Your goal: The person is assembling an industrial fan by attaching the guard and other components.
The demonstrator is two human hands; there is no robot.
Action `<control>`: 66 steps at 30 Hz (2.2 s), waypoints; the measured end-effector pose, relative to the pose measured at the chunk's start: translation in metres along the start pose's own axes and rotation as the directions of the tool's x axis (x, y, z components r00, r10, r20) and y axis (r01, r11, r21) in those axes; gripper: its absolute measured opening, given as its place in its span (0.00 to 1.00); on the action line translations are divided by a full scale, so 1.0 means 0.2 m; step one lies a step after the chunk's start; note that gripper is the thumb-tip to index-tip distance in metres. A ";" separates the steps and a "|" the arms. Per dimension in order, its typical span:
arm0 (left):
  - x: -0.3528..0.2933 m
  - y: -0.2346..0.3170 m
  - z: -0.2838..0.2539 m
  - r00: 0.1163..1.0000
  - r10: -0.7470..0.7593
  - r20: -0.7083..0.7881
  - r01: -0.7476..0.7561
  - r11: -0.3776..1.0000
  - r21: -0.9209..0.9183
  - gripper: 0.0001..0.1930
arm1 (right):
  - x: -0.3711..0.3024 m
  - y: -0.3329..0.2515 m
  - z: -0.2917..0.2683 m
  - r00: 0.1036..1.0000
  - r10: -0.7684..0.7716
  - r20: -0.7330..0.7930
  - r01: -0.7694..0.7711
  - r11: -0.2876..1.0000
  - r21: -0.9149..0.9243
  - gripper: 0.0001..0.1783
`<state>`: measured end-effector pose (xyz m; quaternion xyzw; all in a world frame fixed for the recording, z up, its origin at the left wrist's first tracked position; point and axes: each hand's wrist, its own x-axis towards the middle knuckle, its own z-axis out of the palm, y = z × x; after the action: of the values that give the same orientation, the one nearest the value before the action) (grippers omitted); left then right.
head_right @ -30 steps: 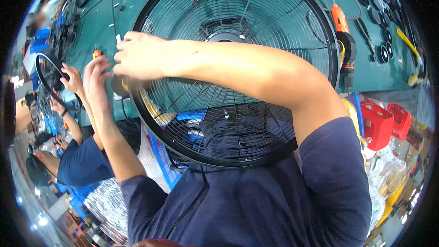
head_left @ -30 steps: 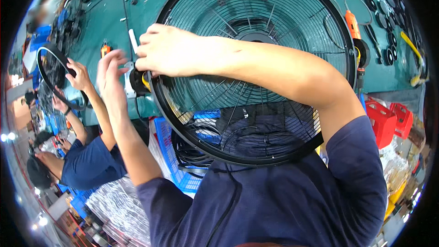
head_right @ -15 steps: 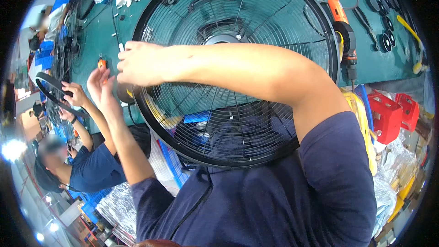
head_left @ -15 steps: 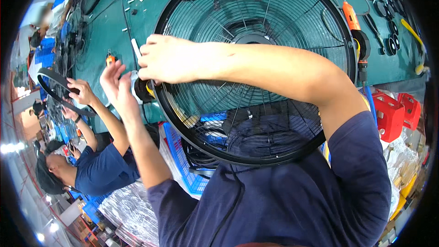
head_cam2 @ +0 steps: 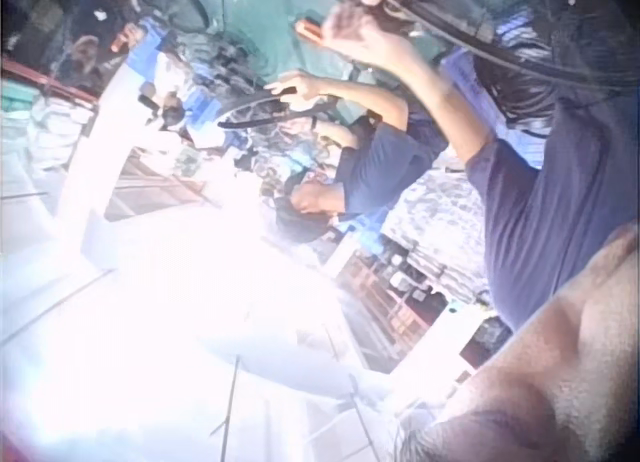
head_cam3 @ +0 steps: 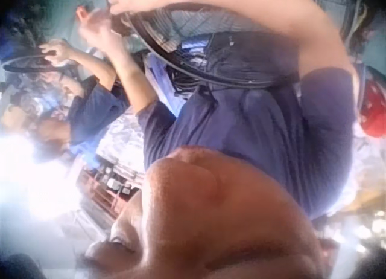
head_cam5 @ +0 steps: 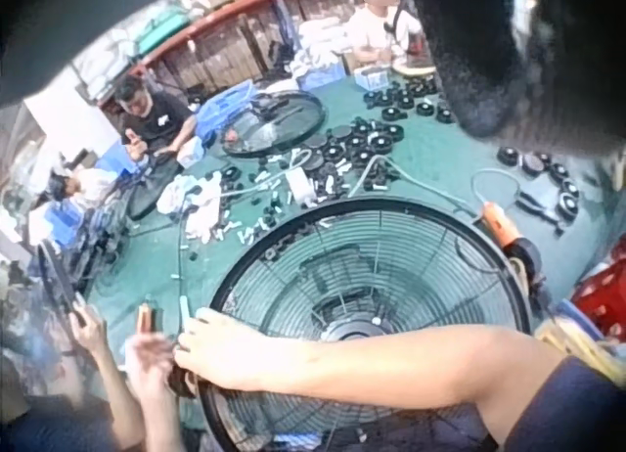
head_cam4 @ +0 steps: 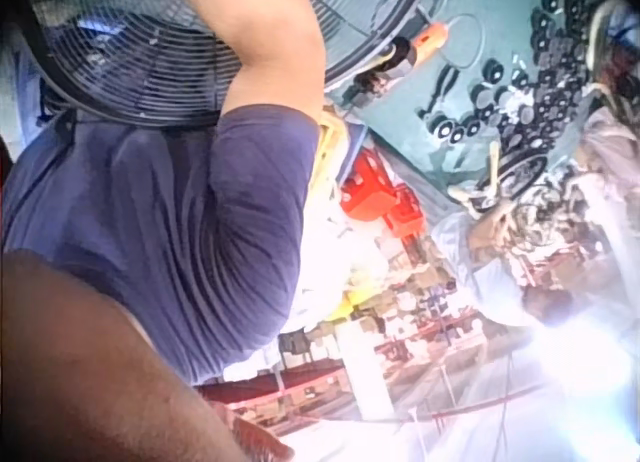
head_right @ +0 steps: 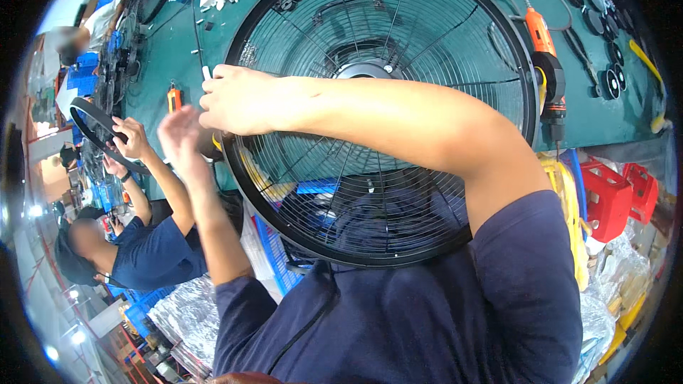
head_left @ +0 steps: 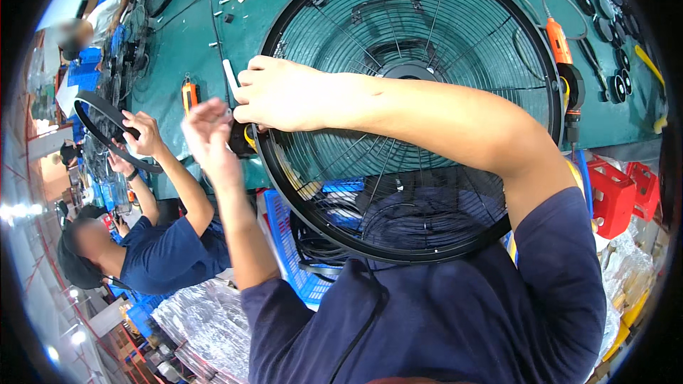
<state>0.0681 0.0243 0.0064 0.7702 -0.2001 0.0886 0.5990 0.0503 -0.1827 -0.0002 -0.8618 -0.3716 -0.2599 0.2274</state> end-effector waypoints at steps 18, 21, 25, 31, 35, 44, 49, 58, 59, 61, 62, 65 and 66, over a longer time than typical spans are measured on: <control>0.17 0.01 -0.12 0.889 -0.337 0.311 0.203 0.897 0.391 0.16 | 0.03 -0.02 0.00 1.000 -0.016 0.017 0.016 1.000 -0.009 0.10; 0.14 0.13 -0.01 0.809 -0.412 0.420 0.178 0.851 0.493 0.19 | 0.01 0.01 0.02 1.000 -0.022 -0.018 0.021 0.999 -0.031 0.09; -0.08 -0.07 0.01 0.985 0.031 0.173 -0.051 0.992 0.113 0.20 | 0.02 0.00 0.02 1.000 0.009 0.003 -0.009 0.999 -0.048 0.09; 0.00 0.04 0.01 0.994 -0.012 0.105 -0.002 0.991 0.136 0.15 | 0.00 0.00 -0.02 1.000 -0.001 0.028 0.001 1.000 -0.004 0.09; 0.17 0.11 -0.05 0.747 -0.519 0.416 0.247 0.797 0.551 0.20 | 0.01 0.00 0.01 1.000 -0.020 -0.023 0.019 1.000 -0.019 0.12; -0.12 -0.22 -0.05 0.999 0.048 0.004 -0.048 0.998 0.049 0.23 | 0.03 -0.01 0.04 1.000 -0.020 -0.005 0.020 1.000 -0.004 0.09; 0.11 0.14 -0.01 0.954 -0.219 0.204 0.161 0.951 0.266 0.17 | 0.00 -0.01 0.00 1.000 -0.001 0.021 0.002 1.000 -0.018 0.10; -0.19 -0.32 -0.02 0.995 0.049 -0.085 -0.059 0.991 -0.117 0.24 | 0.03 -0.03 0.03 1.000 0.001 -0.018 0.000 1.000 0.027 0.08; -0.19 -0.30 -0.03 0.997 0.034 -0.074 -0.040 0.996 -0.081 0.23 | 0.03 -0.04 0.05 0.999 -0.007 -0.036 0.008 0.999 0.034 0.08; -0.10 -0.14 -0.07 0.993 0.014 0.121 -0.019 0.999 0.042 0.21 | 0.02 -0.04 -0.01 1.000 -0.005 0.002 0.005 0.999 0.032 0.08; -0.04 0.01 -0.01 0.993 0.037 0.110 -0.053 0.987 0.151 0.22 | 0.01 -0.03 -0.02 1.000 0.006 0.027 -0.006 1.000 0.027 0.09; 0.16 0.22 0.02 0.906 -0.381 0.185 0.326 0.906 0.270 0.19 | -0.03 0.01 -0.01 1.000 0.028 -0.003 -0.028 0.998 -0.059 0.10; 0.19 0.27 0.01 0.834 -0.399 0.381 -0.012 0.677 0.736 0.17 | -0.01 0.03 -0.01 0.999 0.005 0.031 -0.002 0.997 -0.071 0.11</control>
<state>0.0804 0.0040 0.0686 0.9521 -0.2153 -0.1159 0.1838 0.0517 -0.1890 -0.0008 -0.8739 -0.3641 -0.2590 0.1912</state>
